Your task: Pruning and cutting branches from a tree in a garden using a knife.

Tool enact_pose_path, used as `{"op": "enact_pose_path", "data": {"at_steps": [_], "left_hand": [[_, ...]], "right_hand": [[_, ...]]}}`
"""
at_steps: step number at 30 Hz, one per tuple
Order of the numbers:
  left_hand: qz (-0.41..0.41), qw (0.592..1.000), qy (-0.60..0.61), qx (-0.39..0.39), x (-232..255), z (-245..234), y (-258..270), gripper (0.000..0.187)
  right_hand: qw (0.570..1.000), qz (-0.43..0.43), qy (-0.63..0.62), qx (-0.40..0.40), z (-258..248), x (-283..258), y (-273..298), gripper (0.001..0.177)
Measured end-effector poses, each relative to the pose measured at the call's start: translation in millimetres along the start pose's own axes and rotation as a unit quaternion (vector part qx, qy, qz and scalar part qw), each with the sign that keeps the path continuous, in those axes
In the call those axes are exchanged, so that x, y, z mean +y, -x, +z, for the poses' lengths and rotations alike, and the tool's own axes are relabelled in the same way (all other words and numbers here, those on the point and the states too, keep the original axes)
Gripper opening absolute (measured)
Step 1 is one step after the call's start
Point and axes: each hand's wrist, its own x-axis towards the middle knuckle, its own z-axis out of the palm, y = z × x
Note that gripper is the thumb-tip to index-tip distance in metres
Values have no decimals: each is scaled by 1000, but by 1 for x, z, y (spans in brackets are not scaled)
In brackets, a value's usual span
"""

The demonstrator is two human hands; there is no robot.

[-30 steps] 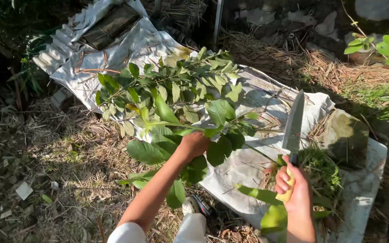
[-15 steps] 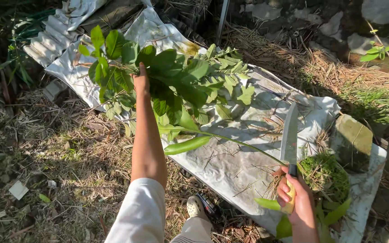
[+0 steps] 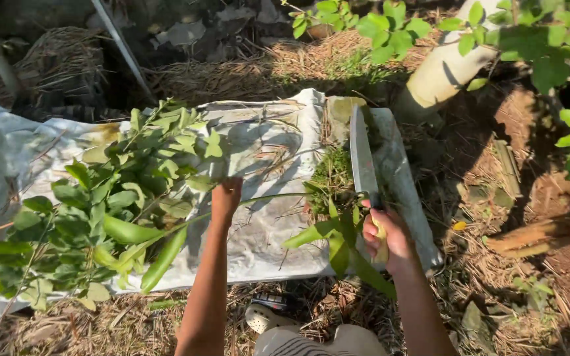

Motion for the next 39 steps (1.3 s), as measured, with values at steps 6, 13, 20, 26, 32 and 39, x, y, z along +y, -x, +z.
{"op": "enact_pose_path", "data": {"at_steps": [6, 13, 20, 26, 32, 39], "left_hand": [[75, 985, 125, -97, 154, 107, 49, 29], [110, 967, 173, -150, 284, 183, 108, 24], [181, 970, 128, -104, 337, 222, 150, 23], [140, 972, 140, -128, 319, 235, 162, 25], [120, 982, 91, -115, 320, 256, 137, 27], [75, 986, 70, -132, 353, 322, 61, 29]], "right_hand": [[990, -54, -61, 118, -108, -37, 63, 48], [976, -81, -143, 143, -285, -56, 104, 40], [972, -95, -83, 199, -340, -95, 134, 35], [972, -51, -33, 226, -345, -99, 118, 30], [973, -7, 13, 228, -333, -91, 96, 28], [969, 61, 76, 227, -299, -101, 44, 27]]}}
